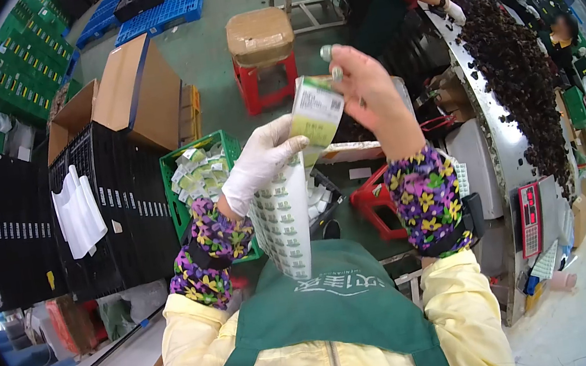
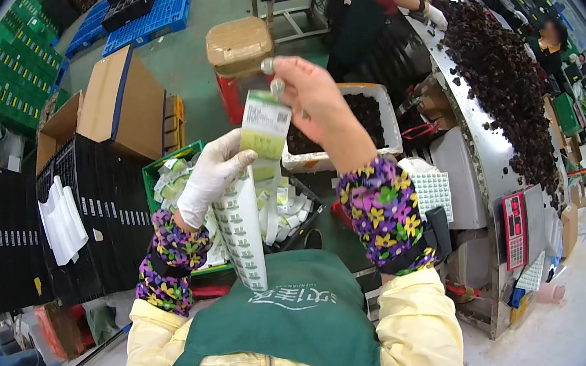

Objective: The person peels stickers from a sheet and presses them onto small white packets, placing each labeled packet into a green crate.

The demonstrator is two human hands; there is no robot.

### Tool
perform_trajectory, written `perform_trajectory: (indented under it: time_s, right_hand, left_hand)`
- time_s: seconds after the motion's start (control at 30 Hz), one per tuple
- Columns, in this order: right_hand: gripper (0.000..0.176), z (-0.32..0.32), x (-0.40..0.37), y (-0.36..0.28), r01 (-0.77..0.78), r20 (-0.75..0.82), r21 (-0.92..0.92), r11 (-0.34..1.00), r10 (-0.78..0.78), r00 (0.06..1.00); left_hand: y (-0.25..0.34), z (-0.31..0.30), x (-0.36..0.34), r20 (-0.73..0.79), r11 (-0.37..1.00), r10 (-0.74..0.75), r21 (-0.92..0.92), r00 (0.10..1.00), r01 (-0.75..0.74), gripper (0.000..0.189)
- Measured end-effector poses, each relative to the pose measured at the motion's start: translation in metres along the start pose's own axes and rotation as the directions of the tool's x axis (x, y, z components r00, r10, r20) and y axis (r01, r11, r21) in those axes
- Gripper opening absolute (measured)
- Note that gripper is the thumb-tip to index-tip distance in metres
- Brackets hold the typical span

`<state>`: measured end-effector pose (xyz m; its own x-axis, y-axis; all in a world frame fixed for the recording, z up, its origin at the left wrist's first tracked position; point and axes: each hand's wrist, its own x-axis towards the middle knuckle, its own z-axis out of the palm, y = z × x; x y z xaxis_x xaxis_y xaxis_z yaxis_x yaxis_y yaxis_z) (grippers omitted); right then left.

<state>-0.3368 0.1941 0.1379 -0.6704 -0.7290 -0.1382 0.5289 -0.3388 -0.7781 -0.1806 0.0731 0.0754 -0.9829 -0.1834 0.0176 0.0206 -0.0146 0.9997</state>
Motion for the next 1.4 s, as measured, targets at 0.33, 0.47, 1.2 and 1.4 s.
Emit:
perform_trajectory:
  time_s: [0.33, 0.47, 1.2, 1.4]
  right_hand:
    - [0.010, 0.023, 0.060, -0.039, 0.166, 0.067, -0.123, 0.978, -0.159, 0.985]
    - [0.009, -0.002, 0.048, -0.048, 0.113, -0.040, -0.177, 0.978, -0.122, 0.992]
    - [0.013, -0.019, -0.045, 0.059, 0.237, -0.003, -0.477, 0.846, -0.272, 0.962]
    - [0.014, -0.013, -0.045, 0.062, 0.274, 0.017, -0.564, 0.779, -0.321, 0.947]
  left_hand:
    - [-0.023, -0.002, -0.002, -0.032, 0.975, -0.175, -0.148, 0.984, 0.168, 0.028]
    - [-0.011, -0.003, -0.003, -0.147, 0.973, -0.106, -0.219, 0.983, 0.073, 0.030]
    - [0.000, 0.001, -0.003, -0.253, 0.959, -0.071, -0.283, 0.965, -0.003, 0.035]
    - [0.008, 0.007, -0.002, -0.262, 0.956, -0.059, -0.293, 0.963, -0.021, 0.034]
